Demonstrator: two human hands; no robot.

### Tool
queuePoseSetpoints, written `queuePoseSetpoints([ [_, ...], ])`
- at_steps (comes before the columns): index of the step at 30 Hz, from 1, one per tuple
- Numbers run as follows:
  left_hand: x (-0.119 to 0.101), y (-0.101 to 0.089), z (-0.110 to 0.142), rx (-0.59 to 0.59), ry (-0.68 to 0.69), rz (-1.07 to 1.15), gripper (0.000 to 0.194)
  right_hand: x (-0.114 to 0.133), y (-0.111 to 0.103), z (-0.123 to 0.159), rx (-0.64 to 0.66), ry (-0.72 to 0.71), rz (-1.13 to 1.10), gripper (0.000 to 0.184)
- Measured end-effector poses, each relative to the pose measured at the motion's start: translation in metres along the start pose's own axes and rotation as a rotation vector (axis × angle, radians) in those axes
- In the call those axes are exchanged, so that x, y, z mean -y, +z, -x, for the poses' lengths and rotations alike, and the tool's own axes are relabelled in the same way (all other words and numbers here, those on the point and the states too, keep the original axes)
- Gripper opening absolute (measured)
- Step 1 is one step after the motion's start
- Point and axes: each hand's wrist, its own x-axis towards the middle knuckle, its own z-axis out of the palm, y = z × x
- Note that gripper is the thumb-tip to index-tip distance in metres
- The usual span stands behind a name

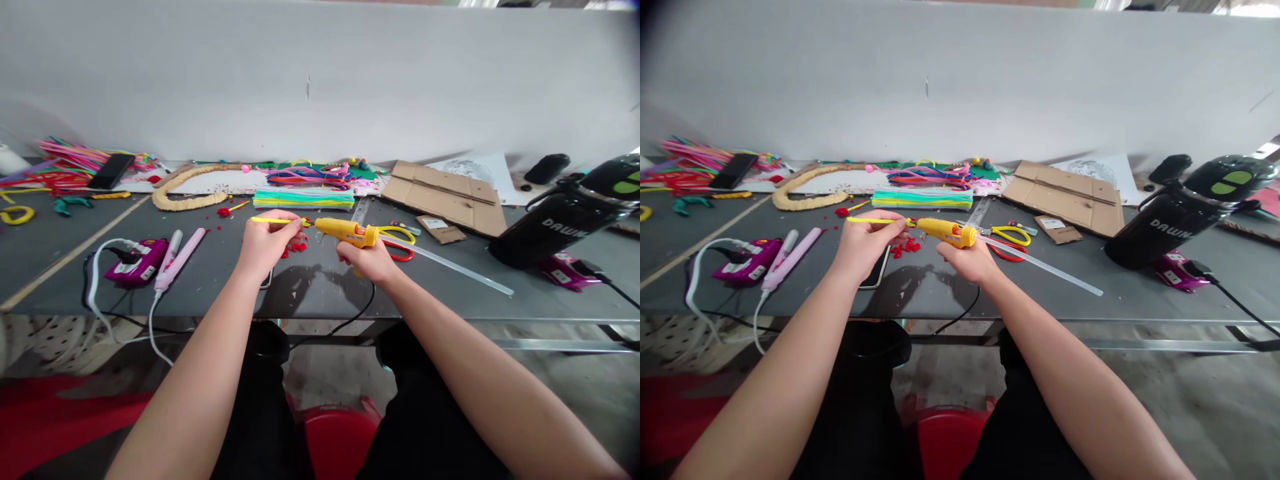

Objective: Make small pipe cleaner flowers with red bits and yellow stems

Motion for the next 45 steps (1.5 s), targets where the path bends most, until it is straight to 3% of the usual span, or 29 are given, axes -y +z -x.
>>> queuePoseSetpoints([
  [45, -0.0005, -0.0009, 0.0009, -0.018, -0.019, 0.004, 0.020, 0.0033, 0.0006, 0.0025, -0.022, 0.016, 0.030, 0.015],
])
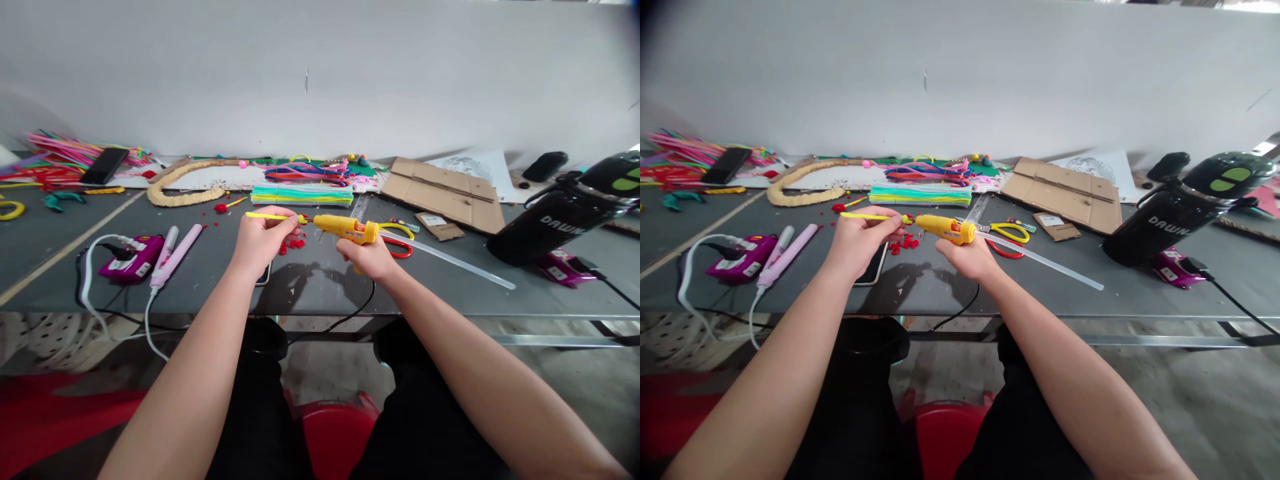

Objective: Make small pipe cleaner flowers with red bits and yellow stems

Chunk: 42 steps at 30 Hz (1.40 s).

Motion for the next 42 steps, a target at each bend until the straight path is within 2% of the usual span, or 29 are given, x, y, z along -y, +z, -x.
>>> queuePoseSetpoints([
  [26, 0.0001, -0.0009, -0.0006, 0.000, -0.029, 0.014, 0.022, -0.0015, 0.0001, 0.0001, 0.007, -0.022, 0.016, 0.016],
  [42, -0.0041, -0.0054, -0.0020, -0.002, -0.033, 0.133, 0.023, -0.0063, 0.0015, -0.0024, -0.024, -0.037, 0.012, 0.013],
])
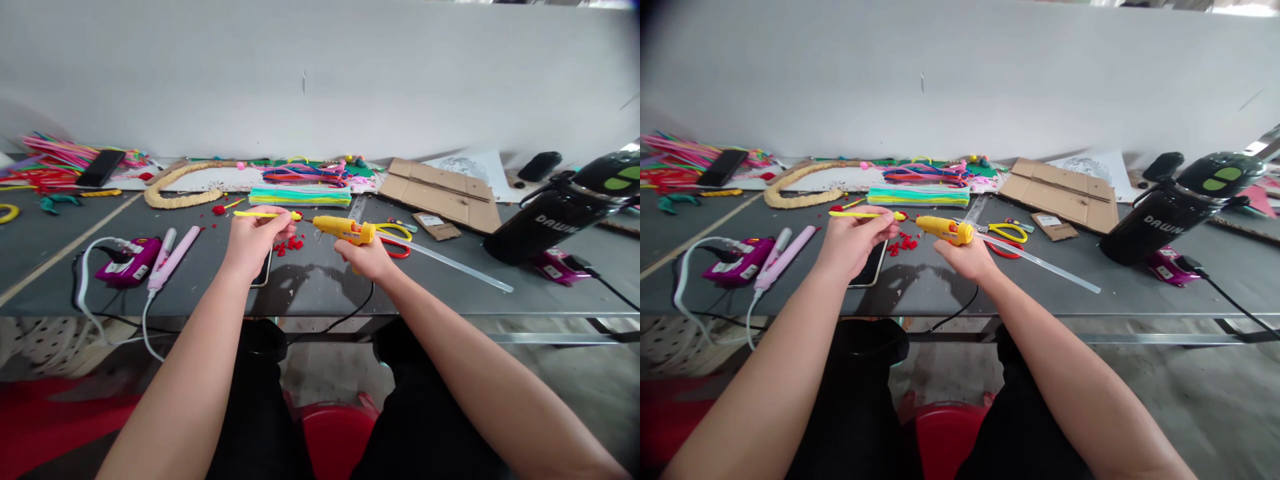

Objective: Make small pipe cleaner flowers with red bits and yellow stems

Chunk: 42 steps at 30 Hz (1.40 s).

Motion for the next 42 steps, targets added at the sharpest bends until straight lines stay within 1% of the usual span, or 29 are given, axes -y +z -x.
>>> queuePoseSetpoints([
  [4, -0.001, -0.006, -0.003, -0.030, -0.005, 0.103, 0.022, -0.012, -0.004, -0.006, 0.005, 0.059, 0.105, 0.015],
  [7, -0.001, -0.008, -0.004, -0.038, -0.010, 0.141, 0.022, -0.025, -0.006, -0.014, -0.002, 0.111, 0.145, 0.023],
  [12, -0.001, -0.008, -0.005, -0.051, -0.031, 0.169, 0.022, -0.041, -0.005, -0.030, -0.121, 0.149, 0.194, 0.041],
  [15, 0.000, -0.010, -0.006, -0.039, -0.029, 0.183, 0.021, -0.042, -0.004, -0.037, -0.140, 0.132, 0.293, 0.045],
  [18, 0.000, -0.013, -0.007, -0.038, -0.041, 0.212, 0.021, -0.041, -0.006, -0.039, -0.096, 0.098, 0.355, 0.046],
  [21, -0.002, -0.014, -0.007, -0.040, -0.051, 0.232, 0.021, -0.040, -0.011, -0.034, -0.062, 0.106, 0.434, 0.043],
  [24, -0.003, -0.013, -0.009, -0.034, -0.039, 0.230, 0.022, -0.040, -0.017, -0.022, -0.092, 0.101, 0.471, 0.041],
  [27, -0.004, -0.012, -0.009, -0.023, -0.030, 0.219, 0.022, -0.037, -0.024, -0.006, -0.115, 0.108, 0.522, 0.046],
  [30, -0.004, -0.011, -0.009, -0.021, -0.027, 0.203, 0.023, -0.026, -0.031, 0.011, -0.126, 0.113, 0.624, 0.046],
  [32, -0.004, -0.011, -0.008, -0.021, -0.027, 0.200, 0.023, -0.014, -0.031, 0.022, -0.065, 0.112, 0.644, 0.043],
  [33, -0.005, -0.011, -0.008, -0.021, -0.029, 0.201, 0.023, -0.008, -0.029, 0.027, 0.004, 0.089, 0.619, 0.040],
  [35, -0.005, -0.011, -0.007, -0.020, -0.033, 0.206, 0.023, 0.003, -0.019, 0.034, 0.146, -0.013, 0.502, 0.032],
  [37, -0.006, -0.010, -0.006, -0.018, -0.033, 0.208, 0.024, 0.009, -0.001, 0.034, 0.212, -0.093, 0.405, 0.021],
  [39, -0.005, -0.010, -0.006, -0.021, -0.031, 0.208, 0.025, 0.008, 0.021, 0.026, 0.196, -0.164, 0.400, 0.013],
  [42, -0.005, -0.009, -0.006, -0.033, -0.031, 0.204, 0.025, -0.002, 0.050, 0.001, 0.109, -0.235, 0.456, 0.012],
])
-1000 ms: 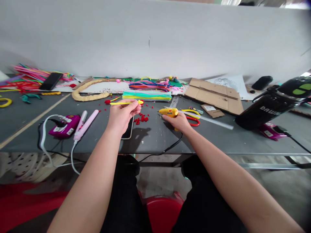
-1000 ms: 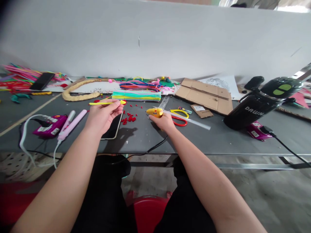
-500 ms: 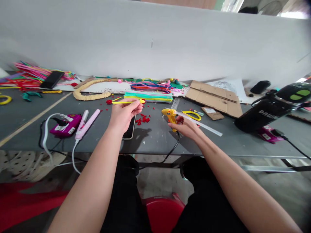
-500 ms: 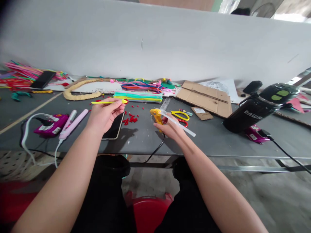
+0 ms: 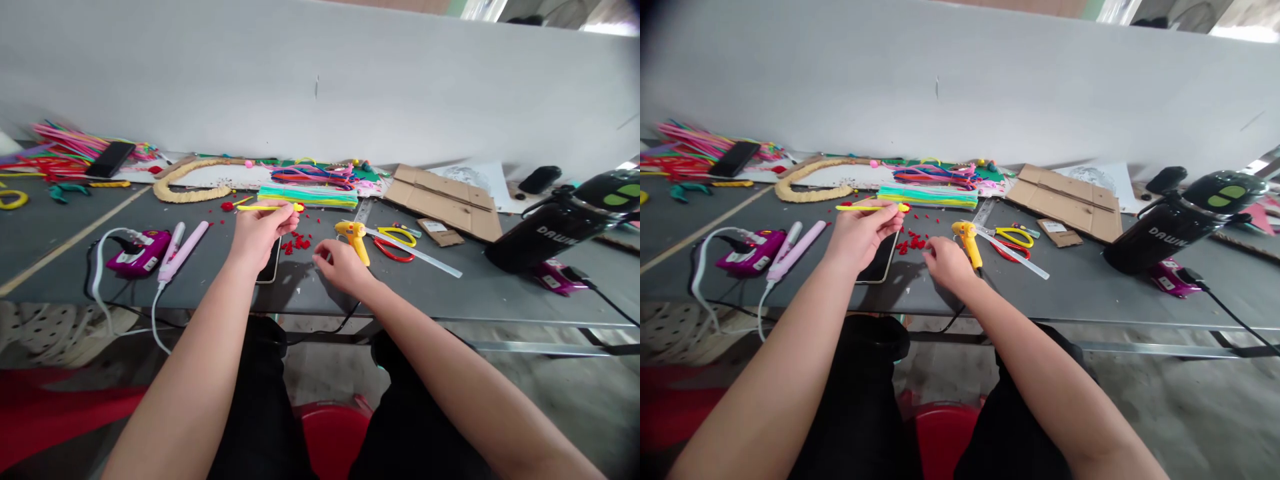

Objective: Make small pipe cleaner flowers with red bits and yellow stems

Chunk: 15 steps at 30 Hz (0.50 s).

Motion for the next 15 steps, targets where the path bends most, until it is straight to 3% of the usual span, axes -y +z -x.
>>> queuePoseSetpoints([
  [6, -0.002, 0.003, 0.002, -0.014, -0.022, 0.003, 0.024, -0.010, 0.028, -0.039, -0.033, 0.059, 0.116, 0.016],
  [15, -0.003, 0.002, 0.002, -0.004, -0.022, 0.000, 0.023, -0.006, 0.035, -0.043, -0.077, 0.049, 0.080, 0.006],
])
